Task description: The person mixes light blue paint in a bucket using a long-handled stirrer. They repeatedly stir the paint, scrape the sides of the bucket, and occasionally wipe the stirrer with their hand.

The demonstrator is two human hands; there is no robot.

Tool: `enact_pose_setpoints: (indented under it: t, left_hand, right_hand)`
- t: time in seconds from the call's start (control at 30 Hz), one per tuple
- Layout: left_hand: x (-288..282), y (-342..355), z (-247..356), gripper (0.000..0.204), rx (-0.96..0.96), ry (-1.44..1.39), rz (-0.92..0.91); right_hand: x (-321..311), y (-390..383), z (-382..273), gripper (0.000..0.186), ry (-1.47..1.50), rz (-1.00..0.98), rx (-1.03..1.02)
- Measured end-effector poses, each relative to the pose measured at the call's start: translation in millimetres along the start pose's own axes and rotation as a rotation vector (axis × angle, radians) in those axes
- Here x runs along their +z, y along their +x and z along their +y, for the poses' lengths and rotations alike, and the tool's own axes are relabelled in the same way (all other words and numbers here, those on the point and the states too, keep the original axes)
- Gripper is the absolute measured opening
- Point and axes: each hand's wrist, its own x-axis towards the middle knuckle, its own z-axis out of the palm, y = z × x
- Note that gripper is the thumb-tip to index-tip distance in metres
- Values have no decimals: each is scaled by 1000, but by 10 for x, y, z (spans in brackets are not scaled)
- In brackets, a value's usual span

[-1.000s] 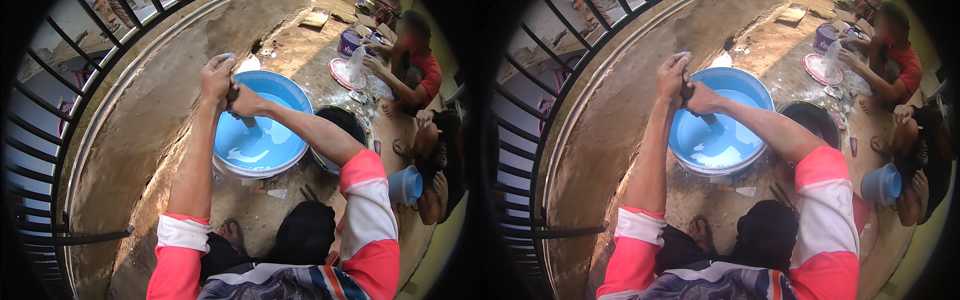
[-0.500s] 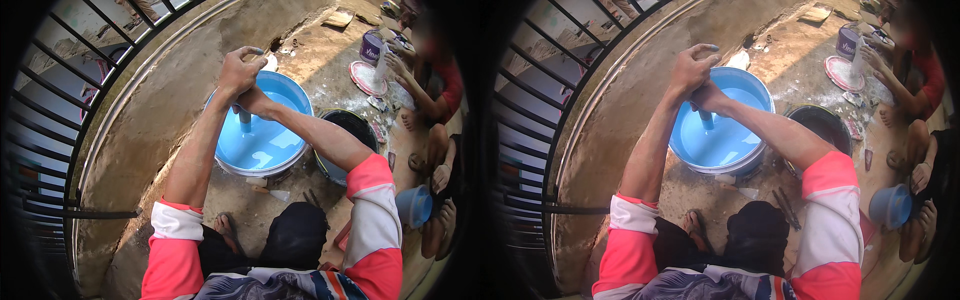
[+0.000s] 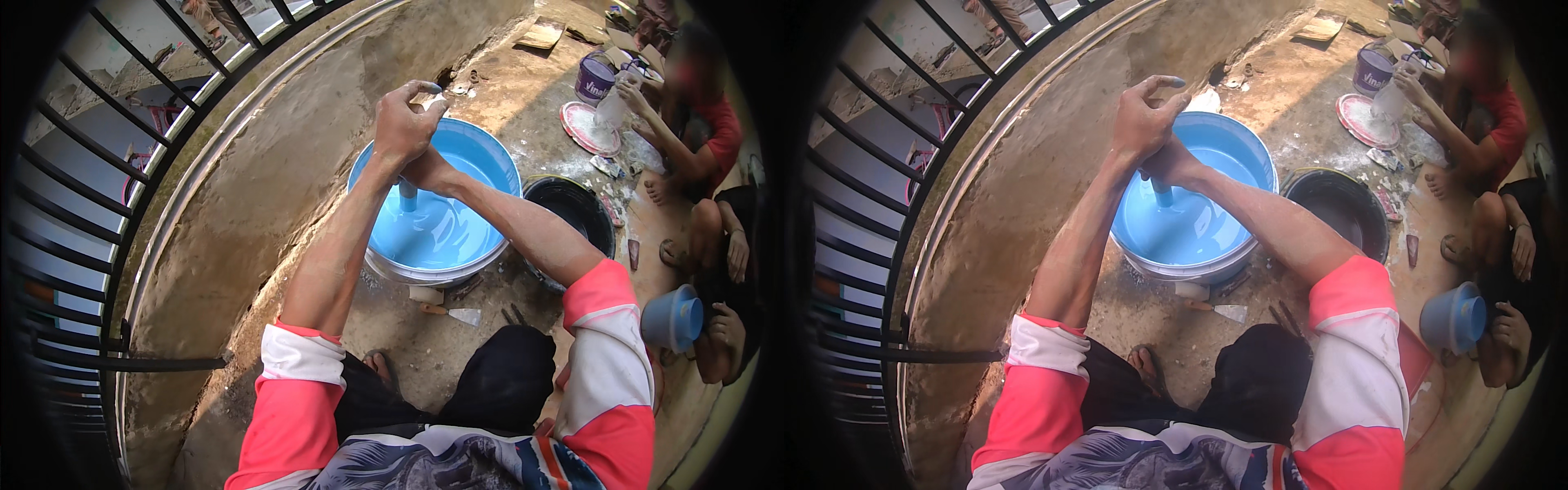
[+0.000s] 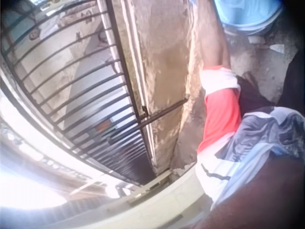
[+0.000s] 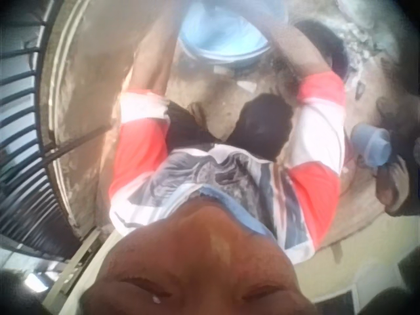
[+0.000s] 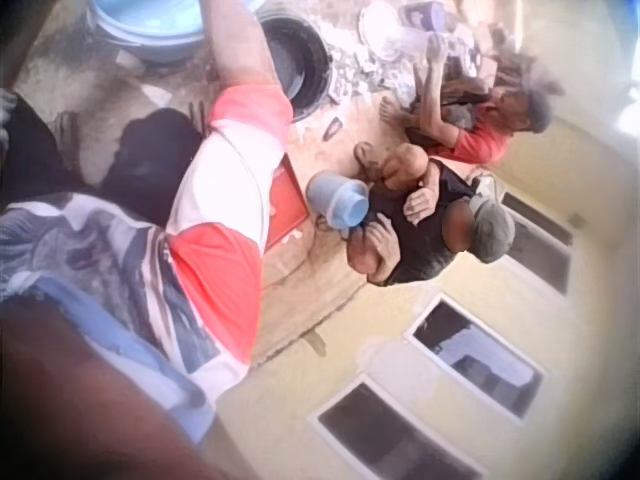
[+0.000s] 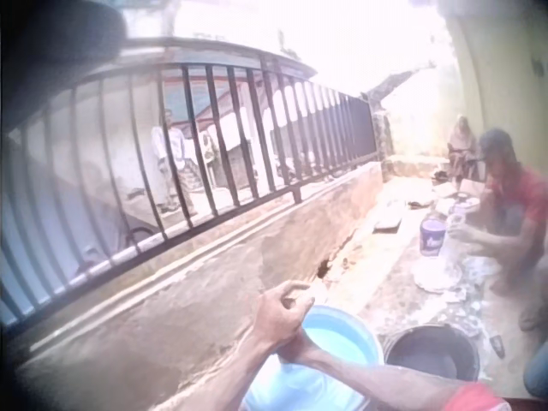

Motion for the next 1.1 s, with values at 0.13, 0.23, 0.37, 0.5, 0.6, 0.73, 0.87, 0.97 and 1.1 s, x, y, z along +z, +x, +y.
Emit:
enact_pose_setpoints:
  t: [0.13, 0.23, 0.37, 0.5, 0.6, 0.73, 0.87, 0.97, 1.1]
  left_hand:
    - [-55, 128, -274, 29, -266, -277, 152]
    - [-115, -23, -281, 28, -118, -348, 238]
    - [-85, -155, -106, 29, 44, -172, 140]
    - [-237, -81, -157, 30, -23, -57, 123]
    - [-246, -23, -273, 30, -91, -144, 198]
    - [-161, -120, -196, 31, -58, -338, 209]
    - [-236, -79, -120, 32, 16, -48, 91]
    - [-190, 5, -205, 32, -34, 14, 114]
    - [-22, 3, -355, 29, -99, -204, 216]
  right_hand:
    - [-181, 60, -300, 12, 3, -267, 233]
    - [-152, 94, -347, 15, -142, -218, 87]
    - [28, 94, 82, 19, -232, 178, -449]
    - [191, 4, -258, 15, 72, -50, 41]
    - [4, 72, -369, 16, 5, -318, 225]
    - [-86, 172, 14, 16, -319, -31, -332]
    - [156, 68, -59, 9, -98, 99, -190]
    - [116, -12, -348, 7, 140, -133, 188]
    - [-200, -25, -421, 15, -87, -315, 262]
